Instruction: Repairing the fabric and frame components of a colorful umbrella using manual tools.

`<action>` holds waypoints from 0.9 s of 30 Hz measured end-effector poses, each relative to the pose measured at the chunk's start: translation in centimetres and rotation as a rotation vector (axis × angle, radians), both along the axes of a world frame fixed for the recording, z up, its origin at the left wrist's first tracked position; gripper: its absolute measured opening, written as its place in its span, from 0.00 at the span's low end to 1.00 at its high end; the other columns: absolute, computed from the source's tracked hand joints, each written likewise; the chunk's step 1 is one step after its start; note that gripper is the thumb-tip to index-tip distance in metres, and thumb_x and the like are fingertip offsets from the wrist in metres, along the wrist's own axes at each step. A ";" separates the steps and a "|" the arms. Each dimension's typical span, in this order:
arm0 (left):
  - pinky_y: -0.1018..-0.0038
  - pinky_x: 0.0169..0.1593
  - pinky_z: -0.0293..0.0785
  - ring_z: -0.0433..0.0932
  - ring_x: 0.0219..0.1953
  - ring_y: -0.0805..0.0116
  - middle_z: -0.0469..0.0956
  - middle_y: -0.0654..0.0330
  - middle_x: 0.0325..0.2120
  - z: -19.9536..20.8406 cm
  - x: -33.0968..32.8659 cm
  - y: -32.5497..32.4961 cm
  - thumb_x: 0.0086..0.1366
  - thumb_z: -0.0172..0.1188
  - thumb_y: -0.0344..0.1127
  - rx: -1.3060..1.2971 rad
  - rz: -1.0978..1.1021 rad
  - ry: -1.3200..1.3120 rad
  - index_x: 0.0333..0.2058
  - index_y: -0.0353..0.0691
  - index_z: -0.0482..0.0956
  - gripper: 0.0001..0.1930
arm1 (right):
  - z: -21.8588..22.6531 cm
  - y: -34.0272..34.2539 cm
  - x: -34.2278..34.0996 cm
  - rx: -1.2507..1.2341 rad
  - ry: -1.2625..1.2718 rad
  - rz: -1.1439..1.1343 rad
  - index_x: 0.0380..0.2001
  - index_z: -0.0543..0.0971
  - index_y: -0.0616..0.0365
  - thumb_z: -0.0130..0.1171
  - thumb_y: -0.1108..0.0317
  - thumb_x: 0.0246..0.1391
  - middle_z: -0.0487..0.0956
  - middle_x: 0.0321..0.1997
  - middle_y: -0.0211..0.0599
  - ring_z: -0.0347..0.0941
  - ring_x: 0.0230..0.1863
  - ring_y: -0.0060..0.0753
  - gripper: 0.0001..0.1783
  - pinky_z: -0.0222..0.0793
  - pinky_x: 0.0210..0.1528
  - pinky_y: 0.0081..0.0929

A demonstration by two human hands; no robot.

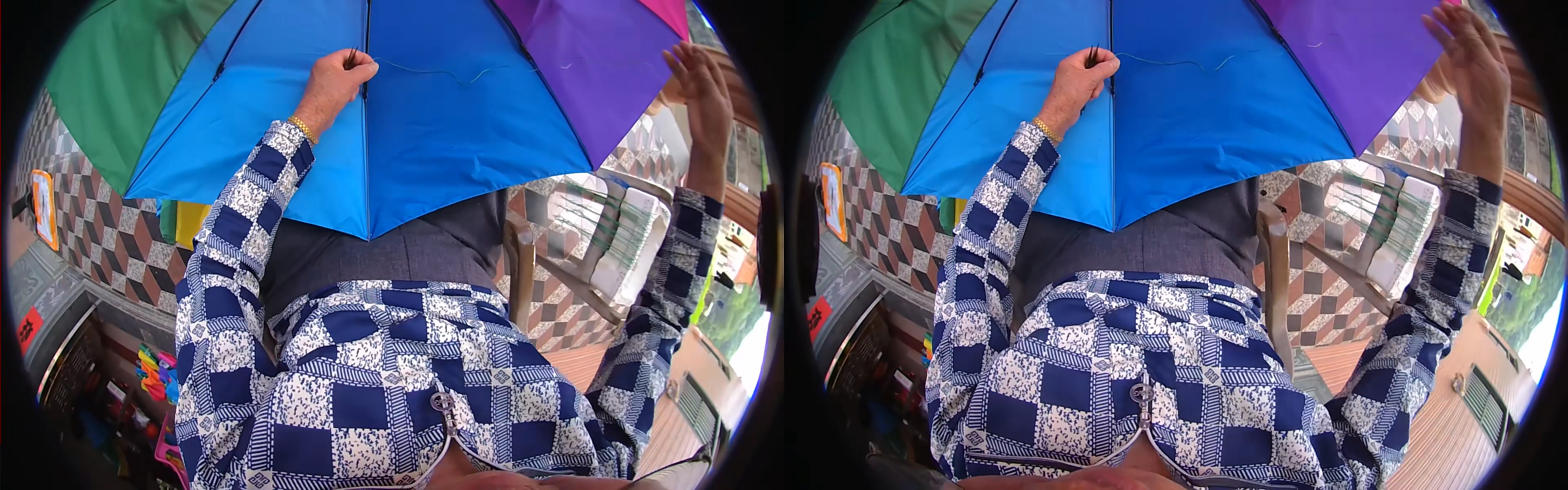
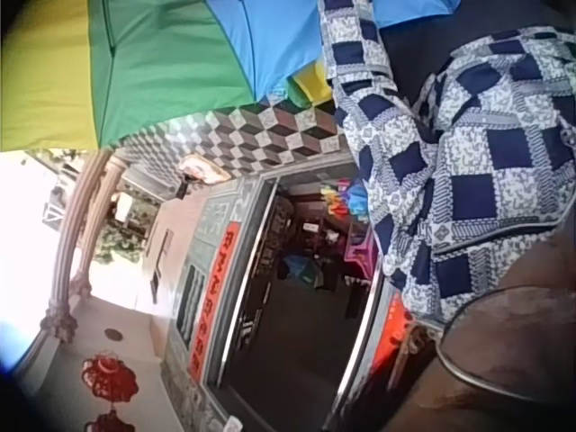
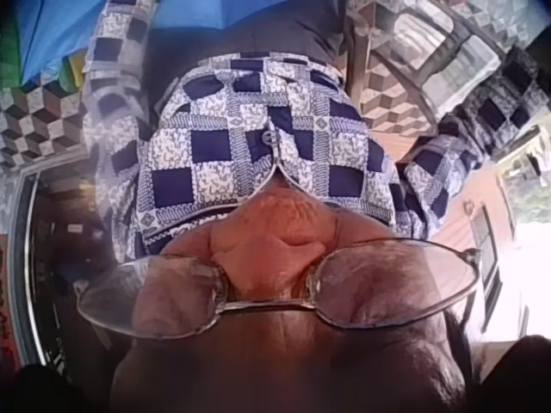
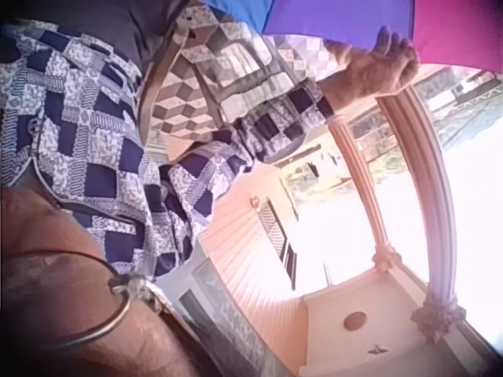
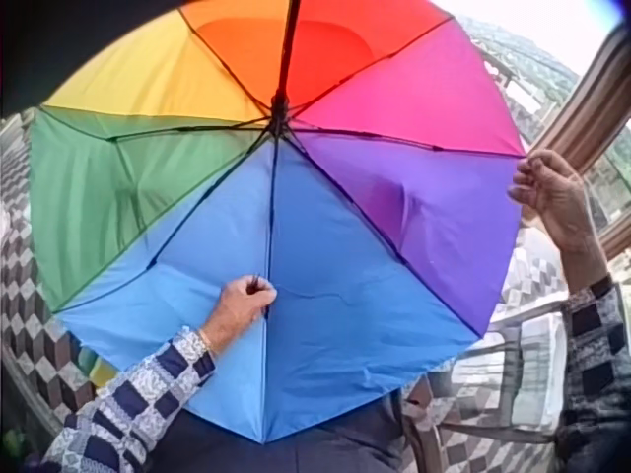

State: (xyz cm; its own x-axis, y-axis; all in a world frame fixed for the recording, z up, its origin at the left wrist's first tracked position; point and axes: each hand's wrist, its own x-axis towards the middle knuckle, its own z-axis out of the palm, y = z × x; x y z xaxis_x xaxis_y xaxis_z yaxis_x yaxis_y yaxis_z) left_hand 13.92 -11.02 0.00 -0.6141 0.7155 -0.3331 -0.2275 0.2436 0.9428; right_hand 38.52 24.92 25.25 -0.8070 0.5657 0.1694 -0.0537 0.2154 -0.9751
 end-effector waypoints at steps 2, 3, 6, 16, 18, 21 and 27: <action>0.82 0.23 0.64 0.66 0.20 0.81 0.69 0.70 0.18 0.6 -0.3 -0.5 0.56 0.61 0.36 0.000 0.014 0.025 0.27 0.37 0.76 0.08 | -10.1 -8.9 -5.1 0.126 -0.187 0.037 0.41 0.76 0.64 0.54 0.66 0.57 0.77 0.36 0.36 0.75 0.36 0.27 0.13 0.72 0.43 0.21; 0.83 0.22 0.63 0.65 0.19 0.82 0.69 0.71 0.18 0.9 -0.4 -0.4 0.56 0.61 0.36 0.019 0.011 0.040 0.27 0.37 0.76 0.08 | -13.2 -12.6 -6.4 0.103 -0.281 0.166 0.38 0.78 0.62 0.55 0.67 0.56 0.76 0.30 0.29 0.74 0.30 0.21 0.11 0.71 0.35 0.19; 0.85 0.21 0.60 0.64 0.18 0.84 0.69 0.72 0.18 1.1 -0.2 -0.6 0.57 0.61 0.36 0.041 0.011 0.114 0.27 0.37 0.76 0.08 | -20.6 -20.4 -9.7 -0.021 -0.490 0.307 0.40 0.76 0.63 0.55 0.70 0.52 0.75 0.28 0.29 0.70 0.23 0.18 0.12 0.70 0.27 0.18; 0.86 0.21 0.58 0.63 0.18 0.85 0.70 0.71 0.19 0.6 0.7 -0.7 0.58 0.61 0.36 0.085 0.019 0.161 0.29 0.39 0.75 0.07 | -25.4 -24.6 -14.6 -0.348 -0.480 0.114 0.43 0.74 0.62 0.53 0.71 0.55 0.74 0.29 0.31 0.71 0.23 0.20 0.12 0.72 0.26 0.21; 0.86 0.21 0.59 0.63 0.18 0.84 0.70 0.70 0.19 0.3 0.8 -0.9 0.58 0.60 0.36 0.083 0.065 0.107 0.29 0.39 0.75 0.07 | -25.6 -25.1 -14.7 -0.496 -0.395 0.036 0.42 0.74 0.61 0.52 0.71 0.56 0.74 0.28 0.31 0.71 0.23 0.21 0.12 0.73 0.26 0.22; 0.85 0.21 0.60 0.64 0.18 0.83 0.70 0.69 0.19 0.0 1.0 -0.7 0.59 0.59 0.37 0.083 0.147 -0.003 0.29 0.39 0.75 0.07 | -25.6 -24.8 -14.2 -0.778 -0.216 -0.135 0.41 0.73 0.59 0.51 0.69 0.57 0.73 0.27 0.30 0.71 0.23 0.22 0.10 0.74 0.27 0.24; 0.80 0.22 0.63 0.67 0.19 0.81 0.70 0.68 0.18 -0.2 0.0 -1.5 0.57 0.58 0.37 -0.002 0.128 0.030 0.26 0.40 0.72 0.08 | -19.3 -13.0 -6.6 -0.684 -0.320 0.137 0.44 0.69 0.65 0.49 0.68 0.58 0.71 0.26 0.34 0.70 0.26 0.27 0.14 0.76 0.35 0.34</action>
